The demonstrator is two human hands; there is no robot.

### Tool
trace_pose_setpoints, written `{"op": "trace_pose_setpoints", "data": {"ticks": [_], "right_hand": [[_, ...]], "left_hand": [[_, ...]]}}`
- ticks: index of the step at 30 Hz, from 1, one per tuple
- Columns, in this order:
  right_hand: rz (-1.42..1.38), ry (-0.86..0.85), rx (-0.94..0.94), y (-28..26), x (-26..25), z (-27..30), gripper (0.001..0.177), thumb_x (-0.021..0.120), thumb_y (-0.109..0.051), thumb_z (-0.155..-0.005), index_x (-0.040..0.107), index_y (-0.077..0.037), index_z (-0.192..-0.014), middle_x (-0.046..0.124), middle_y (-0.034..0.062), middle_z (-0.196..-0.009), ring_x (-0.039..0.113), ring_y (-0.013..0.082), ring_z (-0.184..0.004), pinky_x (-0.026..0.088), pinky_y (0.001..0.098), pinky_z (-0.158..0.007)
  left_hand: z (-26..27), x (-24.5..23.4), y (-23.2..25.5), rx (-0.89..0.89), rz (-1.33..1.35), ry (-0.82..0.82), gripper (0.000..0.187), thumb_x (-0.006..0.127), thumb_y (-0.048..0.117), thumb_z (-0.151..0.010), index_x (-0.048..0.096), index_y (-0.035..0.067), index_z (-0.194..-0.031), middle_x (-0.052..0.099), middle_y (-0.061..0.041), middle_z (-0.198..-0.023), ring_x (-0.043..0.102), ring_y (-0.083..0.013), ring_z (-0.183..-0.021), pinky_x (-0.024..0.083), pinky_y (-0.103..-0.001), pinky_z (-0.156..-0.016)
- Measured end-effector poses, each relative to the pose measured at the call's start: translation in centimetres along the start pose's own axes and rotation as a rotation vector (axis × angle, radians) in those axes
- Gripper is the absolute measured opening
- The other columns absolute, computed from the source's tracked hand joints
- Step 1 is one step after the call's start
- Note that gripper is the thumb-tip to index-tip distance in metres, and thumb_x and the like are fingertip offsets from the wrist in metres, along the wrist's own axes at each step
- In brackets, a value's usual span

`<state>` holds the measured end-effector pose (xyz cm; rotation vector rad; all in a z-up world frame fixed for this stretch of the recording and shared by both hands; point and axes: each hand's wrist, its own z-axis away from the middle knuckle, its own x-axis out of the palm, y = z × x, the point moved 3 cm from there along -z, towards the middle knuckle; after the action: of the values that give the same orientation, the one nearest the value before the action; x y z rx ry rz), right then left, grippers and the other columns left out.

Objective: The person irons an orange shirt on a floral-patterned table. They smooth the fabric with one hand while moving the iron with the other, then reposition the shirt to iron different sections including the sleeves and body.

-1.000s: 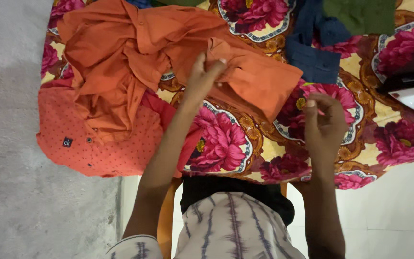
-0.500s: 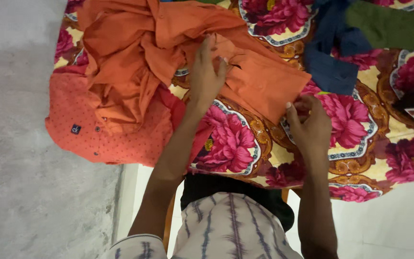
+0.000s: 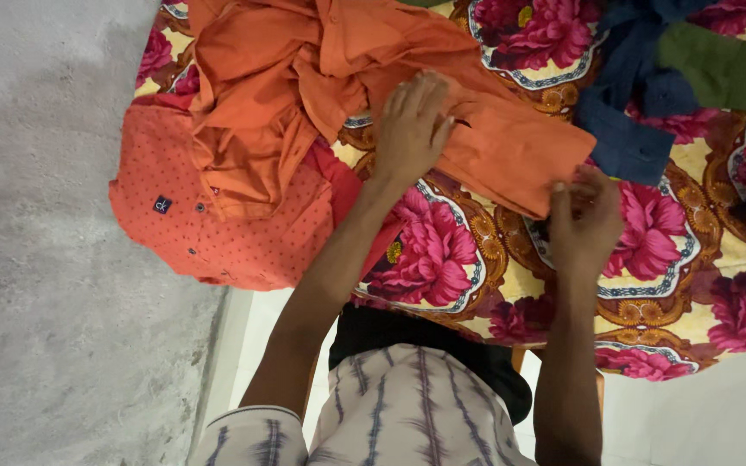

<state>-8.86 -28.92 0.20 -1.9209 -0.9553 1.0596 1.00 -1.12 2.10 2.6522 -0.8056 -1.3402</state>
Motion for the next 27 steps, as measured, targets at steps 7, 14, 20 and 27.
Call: {"op": "trace_pose_setpoints", "data": {"ticks": [7, 14, 20, 27], "right_hand": [[0.125, -0.023, -0.005, 1.2, -4.6, -0.1, 0.029, 0.078, -0.013, -0.108, 0.064, 0.000, -0.130, 0.071, 0.0108, -0.110, 0.069, 0.0156, -0.093, 0.055, 0.0287, -0.076], [0.141, -0.024, 0.036, 1.7, -5.7, 0.2, 0.029, 0.077, -0.011, -0.105, 0.066, -0.001, -0.129, 0.073, 0.0088, -0.107, 0.070, 0.0159, -0.092, 0.057, 0.0279, -0.081], [0.159, 0.002, -0.060, -0.3, -4.3, -0.8, 0.024, 0.076, -0.009, -0.106, 0.066, 0.000, -0.126, 0.070, 0.0109, -0.110, 0.069, 0.0183, -0.094, 0.055, 0.0301, -0.080], [0.415, -0.092, -0.299, -2.0, -2.2, -1.9, 0.026, 0.076, -0.014, -0.102, 0.066, -0.002, -0.122, 0.065, 0.0167, -0.110, 0.065, 0.0339, -0.100, 0.053, 0.0417, -0.083]], "left_hand": [[0.2, 0.5, -0.7, -0.026, 0.117, 0.018, 0.043, 0.068, 0.019, -0.094, 0.060, 0.004, -0.134, 0.061, -0.017, -0.130, 0.056, -0.0378, -0.117, 0.045, -0.050, -0.103], [0.1, 0.8, -0.9, -0.066, 0.118, -0.012, 0.033, 0.070, 0.015, -0.091, 0.067, 0.007, -0.123, 0.065, -0.013, -0.109, 0.061, -0.0359, -0.106, 0.047, -0.049, -0.095], [-0.3, 0.9, -1.6, -0.105, 0.325, 0.071, 0.025, 0.069, 0.010, -0.089, 0.070, 0.006, -0.113, 0.070, -0.015, -0.103, 0.068, -0.0368, -0.096, 0.053, -0.048, -0.086], [-2.4, 1.9, -2.6, -0.234, 0.274, -0.014, 0.018, 0.067, 0.019, -0.092, 0.075, 0.004, -0.088, 0.073, -0.021, -0.087, 0.071, -0.0418, -0.083, 0.056, -0.052, -0.072]]}}
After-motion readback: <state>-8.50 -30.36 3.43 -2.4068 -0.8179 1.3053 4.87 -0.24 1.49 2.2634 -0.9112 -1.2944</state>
